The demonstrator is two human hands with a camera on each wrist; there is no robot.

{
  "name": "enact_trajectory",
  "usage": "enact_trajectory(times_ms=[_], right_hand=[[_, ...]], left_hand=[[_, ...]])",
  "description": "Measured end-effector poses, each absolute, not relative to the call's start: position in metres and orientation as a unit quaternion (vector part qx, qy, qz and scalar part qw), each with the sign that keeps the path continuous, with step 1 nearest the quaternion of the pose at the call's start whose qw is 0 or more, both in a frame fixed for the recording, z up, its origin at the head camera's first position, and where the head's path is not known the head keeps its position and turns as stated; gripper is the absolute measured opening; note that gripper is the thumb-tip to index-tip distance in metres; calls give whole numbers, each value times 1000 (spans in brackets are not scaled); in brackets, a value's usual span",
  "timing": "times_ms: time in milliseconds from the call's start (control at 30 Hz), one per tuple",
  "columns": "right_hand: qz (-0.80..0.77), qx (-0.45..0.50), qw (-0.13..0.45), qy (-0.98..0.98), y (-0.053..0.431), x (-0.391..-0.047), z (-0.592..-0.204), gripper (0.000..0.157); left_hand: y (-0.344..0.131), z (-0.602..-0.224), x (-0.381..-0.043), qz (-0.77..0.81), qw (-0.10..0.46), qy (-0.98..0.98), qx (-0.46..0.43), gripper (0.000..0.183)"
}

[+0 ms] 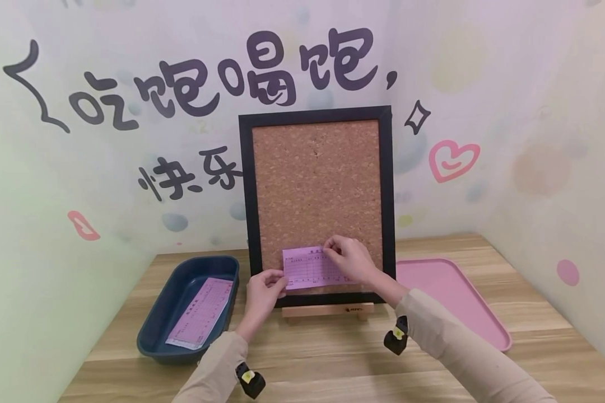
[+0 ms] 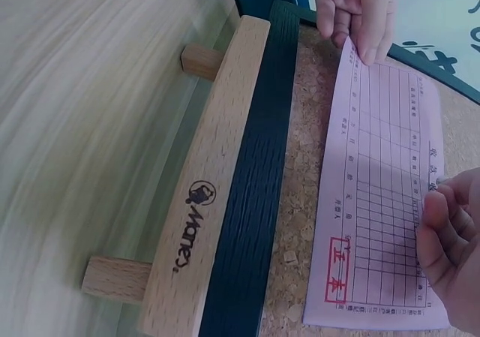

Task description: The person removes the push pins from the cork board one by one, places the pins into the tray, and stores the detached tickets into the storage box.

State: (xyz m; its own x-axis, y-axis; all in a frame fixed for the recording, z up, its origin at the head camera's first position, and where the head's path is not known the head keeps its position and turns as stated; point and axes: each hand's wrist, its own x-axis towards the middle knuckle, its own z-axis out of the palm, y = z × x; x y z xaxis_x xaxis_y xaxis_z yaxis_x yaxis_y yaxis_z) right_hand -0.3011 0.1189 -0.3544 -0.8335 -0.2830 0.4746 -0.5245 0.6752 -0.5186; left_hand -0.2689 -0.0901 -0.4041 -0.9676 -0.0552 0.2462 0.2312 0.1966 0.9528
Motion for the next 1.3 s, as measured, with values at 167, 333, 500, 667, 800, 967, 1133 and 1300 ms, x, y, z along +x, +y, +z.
enact_trajectory(times_ms=[167, 333, 500, 667, 800, 967, 1133, 1300], right_hand=[[353, 226, 169, -892, 121, -300, -354, 8], [368, 222, 156, -889, 123, -295, -350, 8], [366, 223, 154, -890, 125, -290, -344, 8], [362, 229, 157, -890, 130, -285, -338, 8], [355, 236, 171, -888, 138, -283, -336, 7], [333, 248, 213, -885, 154, -282, -336, 5], [333, 247, 213, -885, 176, -277, -334, 6], [343, 229, 195, -890, 204, -270, -335, 6]], left_hand=[[-92, -402, -266, -639, 113, -758, -61, 13], [-95, -398, -262, -634, 115, -763, -58, 13], [-100, -393, -260, -628, 123, -767, -48, 11], [-108, -388, -259, -635, 130, -760, -43, 12], [-117, -384, -257, -636, 137, -758, -42, 14], [-130, -374, -252, -631, 145, -762, -33, 15], [-150, -365, -244, -602, 156, -783, -3, 17], [-178, -359, -233, -569, 166, -805, 12, 18]])
